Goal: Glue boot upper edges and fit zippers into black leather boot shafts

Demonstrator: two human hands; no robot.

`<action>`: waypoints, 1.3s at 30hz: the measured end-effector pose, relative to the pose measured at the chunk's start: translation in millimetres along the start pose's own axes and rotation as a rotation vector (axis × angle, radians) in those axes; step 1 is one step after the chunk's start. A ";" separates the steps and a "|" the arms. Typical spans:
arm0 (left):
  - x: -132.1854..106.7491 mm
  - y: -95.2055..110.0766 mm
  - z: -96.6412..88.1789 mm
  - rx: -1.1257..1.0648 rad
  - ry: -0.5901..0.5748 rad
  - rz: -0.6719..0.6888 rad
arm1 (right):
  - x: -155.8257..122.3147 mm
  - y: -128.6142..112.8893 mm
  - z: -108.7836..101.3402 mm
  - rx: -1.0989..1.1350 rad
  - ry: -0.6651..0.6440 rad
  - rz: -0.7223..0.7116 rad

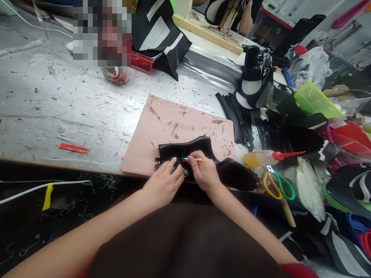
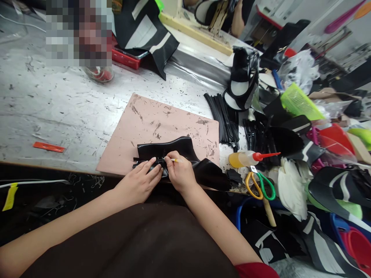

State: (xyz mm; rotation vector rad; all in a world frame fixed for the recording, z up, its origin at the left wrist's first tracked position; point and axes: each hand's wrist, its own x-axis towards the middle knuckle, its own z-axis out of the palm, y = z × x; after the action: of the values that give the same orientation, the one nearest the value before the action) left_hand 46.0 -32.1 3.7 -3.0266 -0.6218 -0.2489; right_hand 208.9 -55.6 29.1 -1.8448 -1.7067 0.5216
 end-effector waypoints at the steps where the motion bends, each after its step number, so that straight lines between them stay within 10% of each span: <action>1: 0.1 0.0 -0.2 0.000 -0.005 0.000 | 0.0 0.2 -0.2 0.003 0.003 -0.002; 10: -0.7 -0.9 0.8 -0.066 -0.004 -0.012 | -1.6 -6.3 -5.1 0.066 -0.008 0.014; 17: -13.0 -14.1 -12.2 -0.351 0.242 -0.031 | 11.2 -15.4 -93.3 -0.230 0.149 -0.013; 21: -16.8 -33.3 -24.1 -0.437 0.424 -0.480 | 51.8 32.6 -122.6 -0.599 -0.282 0.214; 24: -11.1 -48.2 -25.9 -0.603 0.209 -0.798 | 73.6 67.7 -112.6 -0.648 -0.469 0.284; 30: 6.7 -53.5 -27.1 -0.898 -0.069 -0.900 | 68.9 70.5 -79.1 -0.113 -0.427 0.096; 39: -6.6 -47.8 -43.8 -1.799 0.016 -0.874 | 31.8 47.2 -80.7 0.552 -0.546 0.369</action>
State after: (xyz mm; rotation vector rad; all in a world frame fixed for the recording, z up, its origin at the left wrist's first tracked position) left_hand 14.7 6.0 46.2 -3.4750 -3.0142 -1.5535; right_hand 299.6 -36.9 63.5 -1.6790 -1.3133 1.5913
